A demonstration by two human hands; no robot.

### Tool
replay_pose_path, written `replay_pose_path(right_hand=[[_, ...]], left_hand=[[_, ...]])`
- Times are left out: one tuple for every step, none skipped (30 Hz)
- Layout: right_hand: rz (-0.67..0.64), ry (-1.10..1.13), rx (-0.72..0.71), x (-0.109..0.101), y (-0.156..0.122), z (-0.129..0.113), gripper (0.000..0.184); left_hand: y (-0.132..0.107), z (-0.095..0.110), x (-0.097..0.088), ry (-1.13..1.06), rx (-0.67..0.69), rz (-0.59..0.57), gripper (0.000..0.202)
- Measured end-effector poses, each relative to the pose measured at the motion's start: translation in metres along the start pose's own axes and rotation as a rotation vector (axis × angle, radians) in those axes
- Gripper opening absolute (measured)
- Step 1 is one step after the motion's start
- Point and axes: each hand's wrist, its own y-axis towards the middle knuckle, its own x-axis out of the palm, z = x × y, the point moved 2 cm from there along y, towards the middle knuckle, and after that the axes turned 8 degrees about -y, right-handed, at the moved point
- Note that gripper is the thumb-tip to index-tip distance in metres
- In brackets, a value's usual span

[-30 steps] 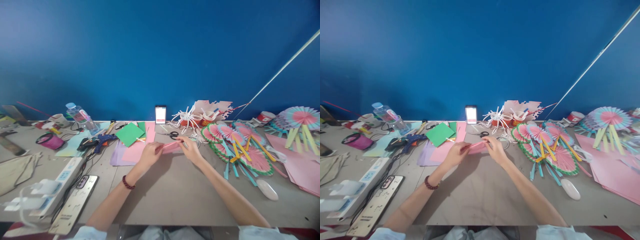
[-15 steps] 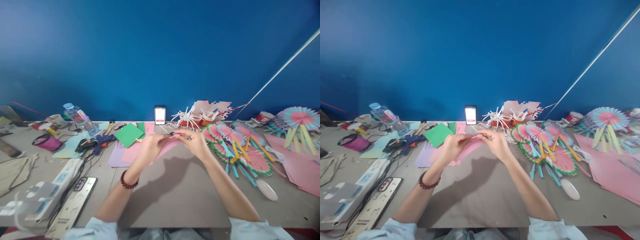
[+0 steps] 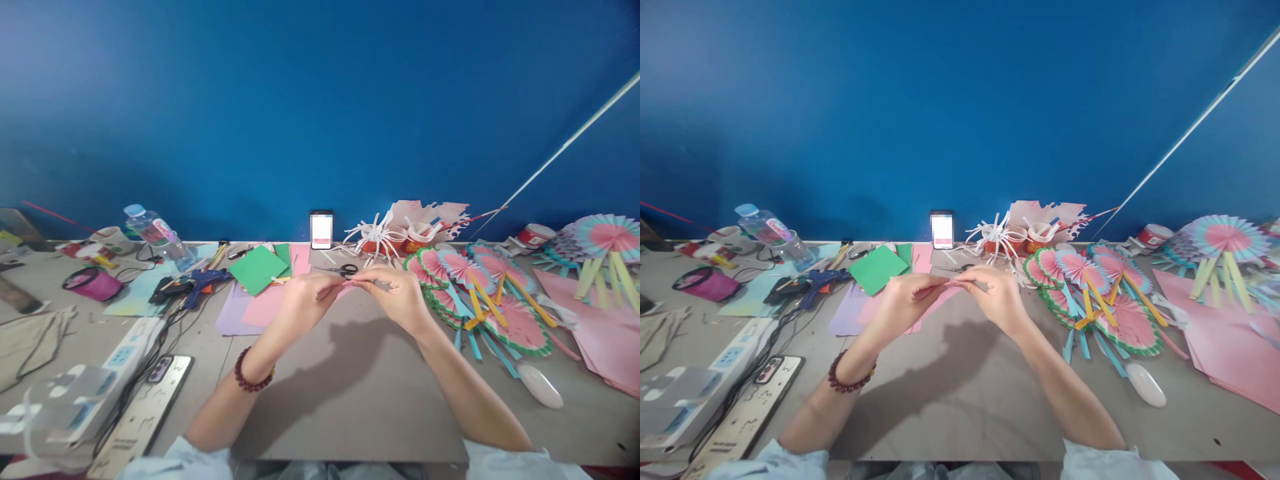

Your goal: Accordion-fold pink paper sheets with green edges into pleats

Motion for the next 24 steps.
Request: replay_pose_path(right_hand=[[0.005,-0.004,-0.008,0.0,0.0,0.0,0.013],[0.009,-0.008,-0.014,0.0,-0.001,-0.001,0.013],[0.011,-0.012,-0.017,0.0,-0.001,-0.001,0.013],[0.01,-0.016,-0.019,0.0,-0.001,-0.001,0.013],[0.006,-0.019,-0.021,0.0,-0.001,-0.002,0.013],[0.0,-0.021,-0.02,0.0,-0.002,-0.003,0.013],[-0.008,-0.023,-0.019,0.0,-0.002,-0.004,0.013],[-0.014,-0.025,-0.016,0.0,-0.002,-0.005,0.013],[-0.018,-0.028,-0.012,0.001,-0.002,-0.006,0.013],[-0.022,-0.032,-0.006,0.001,-0.001,-0.007,0.013],[-0.028,-0.038,0.004,0.001,-0.001,-0.008,0.013],[-0.038,-0.043,0.015,0.002,-0.001,-0.009,0.014],[-0.048,-0.048,0.028,0.002,-0.001,-0.008,0.015],[-0.062,-0.048,0.045,0.002,-0.001,-0.007,0.016],[-0.074,-0.043,0.065,0.002,0.0,-0.006,0.017],[-0.084,-0.036,0.086,0.002,-0.001,-0.003,0.018],[-0.094,-0.026,0.105,0.002,-0.001,-0.001,0.02],[-0.108,-0.015,0.119,0.001,-0.001,0.001,0.022],[-0.124,-0.003,0.13,0.001,-0.001,0.003,0.024],[-0.14,0.004,0.13,0.001,-0.001,0.005,0.026],[-0.154,0.007,0.121,0.0,-0.001,0.005,0.025],[-0.169,0.007,0.105,0.0,-0.001,0.005,0.023],[-0.178,0.003,0.085,0.0,0.0,0.005,0.02],[-0.182,-0.004,0.063,0.0,0.0,0.005,0.018]], left_hand=[[0.0,0.0,0.001,-0.012,-0.006,-0.011,0.025],[0.0,-0.001,0.001,-0.019,-0.007,-0.016,0.026],[0.0,-0.002,0.002,-0.021,-0.006,-0.011,0.026],[0.0,-0.003,0.002,-0.018,-0.005,-0.001,0.026],[0.0,-0.004,0.003,-0.013,-0.004,0.01,0.027],[0.0,-0.005,0.003,-0.005,-0.003,0.016,0.028],[-0.001,-0.005,0.003,0.007,-0.001,0.019,0.028],[-0.001,-0.004,0.003,0.018,0.001,0.019,0.029],[-0.001,-0.004,0.003,0.028,0.003,0.017,0.029],[-0.001,-0.003,0.003,0.035,0.004,0.014,0.029],[-0.001,-0.002,0.003,0.04,0.002,0.01,0.029],[-0.001,-0.001,0.003,0.042,0.001,0.006,0.03],[-0.001,0.0,0.003,0.046,0.003,0.006,0.031],[-0.002,0.001,0.004,0.057,0.009,0.007,0.032],[-0.002,0.001,0.004,0.077,0.021,0.011,0.033],[-0.003,0.002,0.005,0.103,0.036,0.018,0.034],[-0.003,0.003,0.005,0.126,0.05,0.026,0.036],[-0.004,0.003,0.006,0.141,0.062,0.032,0.036],[-0.004,0.003,0.006,0.146,0.069,0.03,0.036],[-0.005,0.003,0.007,0.14,0.07,0.025,0.036],[-0.005,0.003,0.007,0.127,0.065,0.016,0.035],[-0.005,0.003,0.007,0.109,0.053,0.001,0.033],[-0.005,0.002,0.007,0.086,0.037,-0.019,0.032],[-0.005,0.002,0.007,0.059,0.018,-0.041,0.029]])
